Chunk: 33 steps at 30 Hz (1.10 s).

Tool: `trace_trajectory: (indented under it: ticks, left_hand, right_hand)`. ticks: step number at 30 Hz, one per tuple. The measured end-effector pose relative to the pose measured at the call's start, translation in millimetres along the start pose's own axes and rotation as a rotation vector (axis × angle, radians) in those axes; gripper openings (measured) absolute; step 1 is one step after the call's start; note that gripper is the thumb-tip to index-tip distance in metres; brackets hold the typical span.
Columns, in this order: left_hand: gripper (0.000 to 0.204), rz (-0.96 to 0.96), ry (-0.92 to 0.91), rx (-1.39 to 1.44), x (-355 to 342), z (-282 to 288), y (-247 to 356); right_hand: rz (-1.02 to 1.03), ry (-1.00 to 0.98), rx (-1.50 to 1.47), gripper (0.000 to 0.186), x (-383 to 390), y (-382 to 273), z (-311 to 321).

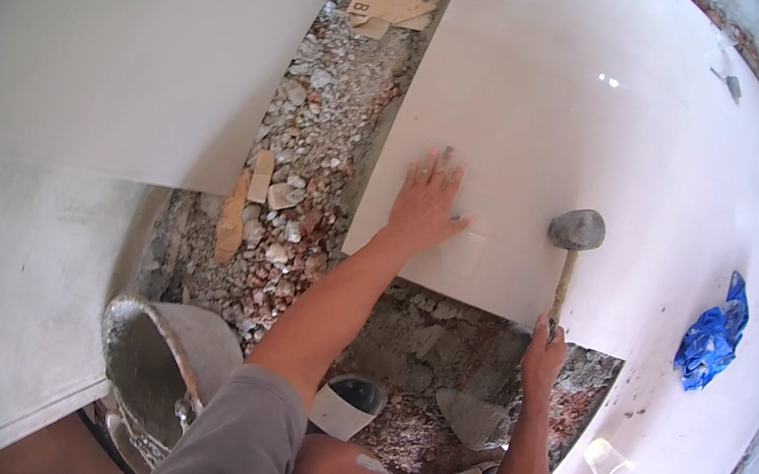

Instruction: The person places a large white tile onto a prepared floor area and taps it with a rubber mallet to level it. They then mix cement in a bucket and spread it on the floor with a trowel to prepare for the next tile.

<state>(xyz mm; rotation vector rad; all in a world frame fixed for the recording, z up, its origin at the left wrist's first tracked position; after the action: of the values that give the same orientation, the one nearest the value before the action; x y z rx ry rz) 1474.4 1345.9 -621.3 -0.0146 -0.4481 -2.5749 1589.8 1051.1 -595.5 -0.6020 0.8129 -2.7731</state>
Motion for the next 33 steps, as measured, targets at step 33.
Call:
trace_trajectory:
  ticks: [33]
  left_hand:
    - [0.067, 0.233, 0.267, -0.313, -393, 44, -81]
  right_hand:
    - [0.018, 0.018, -0.017, 0.032, -167, -119, -6]
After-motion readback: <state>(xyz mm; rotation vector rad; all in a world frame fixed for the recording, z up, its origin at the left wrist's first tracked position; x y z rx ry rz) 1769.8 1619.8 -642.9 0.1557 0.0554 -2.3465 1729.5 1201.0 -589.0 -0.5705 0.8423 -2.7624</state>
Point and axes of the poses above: each hand's wrist, its own x-axis away from the middle knuckle, its own z-axis out of the back of the hand, y = z × x, the point moved 7 cm from there along -x, towards the middle knuckle, and after that the axes turned 7 degrees about -z, right-handed, at the moved point
